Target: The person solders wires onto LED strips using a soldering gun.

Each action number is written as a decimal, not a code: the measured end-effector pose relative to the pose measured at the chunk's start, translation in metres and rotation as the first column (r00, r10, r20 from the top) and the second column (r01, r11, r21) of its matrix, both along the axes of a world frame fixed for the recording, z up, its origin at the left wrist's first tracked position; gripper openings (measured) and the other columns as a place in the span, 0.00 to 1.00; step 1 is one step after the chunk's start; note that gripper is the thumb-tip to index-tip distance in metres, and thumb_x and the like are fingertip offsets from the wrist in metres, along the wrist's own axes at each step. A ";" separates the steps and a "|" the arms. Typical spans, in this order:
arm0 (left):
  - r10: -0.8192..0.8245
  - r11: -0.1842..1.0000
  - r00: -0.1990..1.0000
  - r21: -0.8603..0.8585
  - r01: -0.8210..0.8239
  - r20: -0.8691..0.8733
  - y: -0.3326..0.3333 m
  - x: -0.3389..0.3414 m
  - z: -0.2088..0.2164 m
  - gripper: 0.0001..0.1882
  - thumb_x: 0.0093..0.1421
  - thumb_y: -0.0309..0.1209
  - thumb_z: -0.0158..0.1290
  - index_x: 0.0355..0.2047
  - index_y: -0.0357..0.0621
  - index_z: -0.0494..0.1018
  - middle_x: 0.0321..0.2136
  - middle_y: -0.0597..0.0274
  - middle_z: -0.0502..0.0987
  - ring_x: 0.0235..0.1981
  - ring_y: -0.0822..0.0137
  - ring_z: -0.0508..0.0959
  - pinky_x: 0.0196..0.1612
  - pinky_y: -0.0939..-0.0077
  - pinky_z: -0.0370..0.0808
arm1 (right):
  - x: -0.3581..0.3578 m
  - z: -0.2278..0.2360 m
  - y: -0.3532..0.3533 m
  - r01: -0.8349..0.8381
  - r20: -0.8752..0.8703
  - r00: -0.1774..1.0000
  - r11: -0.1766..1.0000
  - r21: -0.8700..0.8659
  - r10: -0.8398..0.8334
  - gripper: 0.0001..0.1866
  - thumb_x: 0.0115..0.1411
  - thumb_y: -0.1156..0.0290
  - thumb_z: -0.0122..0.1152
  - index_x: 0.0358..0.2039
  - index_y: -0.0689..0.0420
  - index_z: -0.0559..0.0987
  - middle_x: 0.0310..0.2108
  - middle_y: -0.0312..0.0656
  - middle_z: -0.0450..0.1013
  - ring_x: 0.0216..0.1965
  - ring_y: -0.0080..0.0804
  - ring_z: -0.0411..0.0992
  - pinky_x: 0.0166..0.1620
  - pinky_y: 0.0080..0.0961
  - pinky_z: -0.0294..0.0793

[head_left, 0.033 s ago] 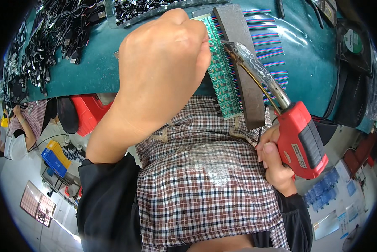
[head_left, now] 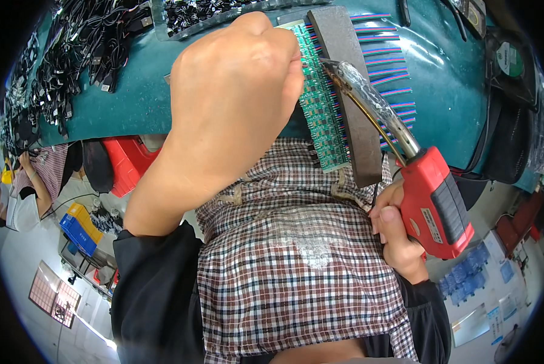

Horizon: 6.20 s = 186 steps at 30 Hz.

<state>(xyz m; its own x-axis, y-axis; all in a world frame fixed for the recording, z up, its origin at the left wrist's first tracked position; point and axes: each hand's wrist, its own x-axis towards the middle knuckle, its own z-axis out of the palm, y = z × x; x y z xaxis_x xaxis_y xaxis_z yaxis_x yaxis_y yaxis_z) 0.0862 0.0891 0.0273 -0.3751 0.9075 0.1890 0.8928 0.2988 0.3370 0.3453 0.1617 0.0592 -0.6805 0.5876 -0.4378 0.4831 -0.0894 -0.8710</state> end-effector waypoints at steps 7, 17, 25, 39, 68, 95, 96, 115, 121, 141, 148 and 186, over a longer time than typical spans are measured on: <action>-0.068 0.997 0.986 0.053 0.061 0.151 -0.003 -0.010 0.000 0.04 0.51 0.24 0.62 0.28 0.41 0.78 0.24 0.64 0.75 0.19 0.69 0.72 0.23 0.76 0.68 | 0.002 -0.004 -0.011 0.047 -0.043 0.998 0.999 0.024 -0.046 0.09 0.61 0.70 0.57 0.34 0.61 0.70 0.21 0.40 0.67 0.16 0.19 0.62 0.20 0.17 0.61; 0.008 1.000 0.997 0.011 -0.009 0.072 -0.005 -0.001 0.000 0.03 0.51 0.25 0.62 0.26 0.42 0.78 0.24 0.64 0.76 0.21 0.67 0.76 0.24 0.75 0.71 | 0.001 -0.006 -0.006 -0.049 -0.022 0.999 0.999 -0.016 0.049 0.07 0.62 0.72 0.55 0.31 0.59 0.68 0.25 0.41 0.68 0.18 0.18 0.61 0.22 0.16 0.62; 0.004 1.000 0.999 0.021 -0.005 0.040 -0.005 0.000 -0.004 0.03 0.51 0.25 0.62 0.25 0.42 0.78 0.23 0.64 0.76 0.23 0.67 0.79 0.25 0.75 0.72 | 0.001 -0.009 -0.007 -0.023 -0.028 0.999 0.999 -0.046 0.021 0.07 0.62 0.72 0.55 0.30 0.58 0.67 0.25 0.43 0.69 0.17 0.18 0.61 0.21 0.16 0.62; 0.011 0.999 0.999 0.038 -0.013 0.037 -0.005 0.002 -0.005 0.03 0.50 0.25 0.62 0.25 0.43 0.77 0.24 0.64 0.76 0.24 0.66 0.79 0.26 0.73 0.73 | 0.005 -0.008 -0.006 -0.056 -0.064 0.996 0.996 0.065 0.060 0.09 0.62 0.71 0.55 0.33 0.58 0.64 0.24 0.44 0.68 0.14 0.18 0.58 0.18 0.16 0.61; 0.602 0.741 0.798 0.400 -0.539 -0.040 -0.077 -0.095 -0.027 0.08 0.53 0.29 0.65 0.32 0.42 0.80 0.33 0.59 0.74 0.33 0.63 0.75 0.36 0.71 0.73 | 0.008 -0.010 -0.013 0.058 -0.190 0.979 0.996 -0.064 -0.070 0.09 0.66 0.71 0.52 0.30 0.60 0.66 0.24 0.41 0.66 0.13 0.15 0.55 0.19 0.15 0.61; 0.223 0.901 0.523 0.030 -0.432 0.823 -0.052 -0.019 0.037 0.08 0.66 0.29 0.51 0.41 0.41 0.78 0.24 0.68 0.78 0.19 0.81 0.76 0.20 0.91 0.64 | 0.002 -0.014 -0.005 0.059 -0.294 0.955 0.997 0.049 -0.042 0.05 0.62 0.79 0.52 0.35 0.60 0.65 0.24 0.41 0.67 0.14 0.16 0.57 0.20 0.17 0.62; 0.153 0.923 0.436 0.029 -0.384 0.887 -0.049 -0.012 0.037 0.08 0.66 0.29 0.51 0.40 0.39 0.77 0.24 0.67 0.78 0.18 0.82 0.75 0.19 0.91 0.65 | -0.002 -0.013 -0.005 0.067 -0.294 0.955 0.996 0.058 -0.047 0.05 0.62 0.79 0.52 0.35 0.60 0.65 0.24 0.41 0.67 0.14 0.16 0.57 0.20 0.17 0.62; -0.012 1.000 0.110 0.014 -0.017 0.994 -0.043 0.049 0.018 0.09 0.65 0.29 0.54 0.35 0.33 0.77 0.26 0.66 0.77 0.23 0.82 0.72 0.24 0.87 0.67 | -0.049 -0.020 -0.013 0.146 -0.316 0.947 0.955 0.257 -0.059 0.09 0.59 0.79 0.63 0.40 0.64 0.76 0.33 0.39 0.76 0.33 0.22 0.75 0.36 0.20 0.74; -0.039 0.998 0.139 0.032 0.053 0.990 -0.045 0.051 0.021 0.10 0.66 0.30 0.53 0.35 0.32 0.76 0.27 0.66 0.77 0.23 0.81 0.71 0.27 0.86 0.68 | -0.034 -0.039 -0.008 0.077 -0.298 0.951 0.874 0.480 0.080 0.13 0.56 0.78 0.65 0.42 0.63 0.75 0.33 0.39 0.75 0.32 0.28 0.76 0.35 0.23 0.74; -0.039 0.999 0.118 0.038 0.012 0.992 -0.036 0.060 0.024 0.09 0.64 0.29 0.55 0.35 0.33 0.77 0.26 0.68 0.76 0.23 0.82 0.70 0.26 0.86 0.68 | -0.040 -0.017 0.003 0.371 -0.516 0.772 0.922 -0.108 -0.371 0.16 0.55 0.82 0.63 0.40 0.59 0.67 0.32 0.47 0.76 0.19 0.14 0.62 0.24 0.12 0.63; 0.012 0.999 0.097 -0.016 0.040 0.995 -0.038 0.063 0.023 0.09 0.64 0.30 0.55 0.34 0.34 0.77 0.26 0.69 0.76 0.24 0.82 0.71 0.27 0.87 0.69 | -0.039 -0.016 -0.004 0.144 -0.460 0.875 0.988 -0.051 -0.151 0.06 0.57 0.79 0.66 0.34 0.63 0.77 0.28 0.33 0.76 0.23 0.09 0.64 0.27 0.10 0.64; 0.203 0.966 0.901 0.072 -0.248 0.384 0.002 0.024 -0.007 0.05 0.50 0.28 0.63 0.24 0.44 0.77 0.23 0.66 0.77 0.24 0.68 0.80 0.25 0.75 0.73 | 0.023 -0.005 0.008 -0.152 -0.040 0.987 0.988 0.038 0.154 0.19 0.65 0.65 0.56 0.50 0.61 0.66 0.26 0.40 0.70 0.23 0.20 0.65 0.27 0.19 0.65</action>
